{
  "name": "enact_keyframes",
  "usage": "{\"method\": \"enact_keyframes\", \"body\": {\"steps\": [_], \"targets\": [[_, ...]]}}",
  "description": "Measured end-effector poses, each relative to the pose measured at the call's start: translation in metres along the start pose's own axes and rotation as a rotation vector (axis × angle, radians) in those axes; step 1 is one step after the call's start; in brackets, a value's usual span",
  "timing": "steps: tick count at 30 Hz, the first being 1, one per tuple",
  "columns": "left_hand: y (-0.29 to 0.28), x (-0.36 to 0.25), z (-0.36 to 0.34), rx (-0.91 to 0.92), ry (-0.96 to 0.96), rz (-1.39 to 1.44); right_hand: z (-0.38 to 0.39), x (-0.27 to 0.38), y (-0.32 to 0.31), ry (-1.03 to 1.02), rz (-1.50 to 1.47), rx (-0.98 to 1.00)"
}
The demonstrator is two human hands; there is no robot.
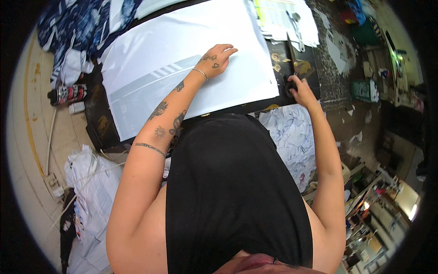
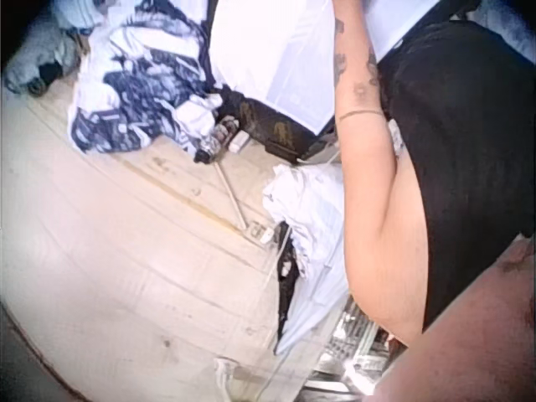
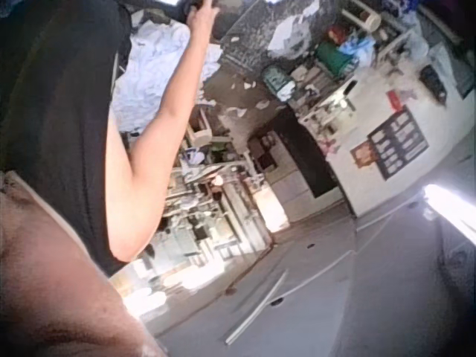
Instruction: The person uses shears to cut a white fabric piece on a worktable, then folds and stacks the cut piece. The person repeats the cutting and folding process with additional fabric pieces.
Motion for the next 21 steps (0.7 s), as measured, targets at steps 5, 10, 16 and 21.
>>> {"method": "enact_keyframes", "body": {"steps": [5,10,16,21], "targets": [[0.022,-0.031,-0.018,0.045,-0.068,-0.277,0.116,-0.035,0.027,0.154,-0.697,-0.013],[0.039,-0.097,0.021,0.294,0.257,0.145,0.218,-0.050,0.056,0.596,-1.198,0.123],[0.048,-0.121,0.039,0.149,0.262,0.144,0.241,-0.038,0.071,0.483,-1.258,0.491],[0.049,-0.119,0.035,0.163,0.239,0.216,0.181,-0.035,0.098,0.331,-0.947,0.425]]}}
Point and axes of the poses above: each hand's wrist, its own z-axis away from the middle knuckle, its own y-axis out of the palm, x = y × z, the point moved 4 cm from there along -z, towards the middle knuckle, and after that the axes turned 11 degrees about -z, right-handed, at the moved point
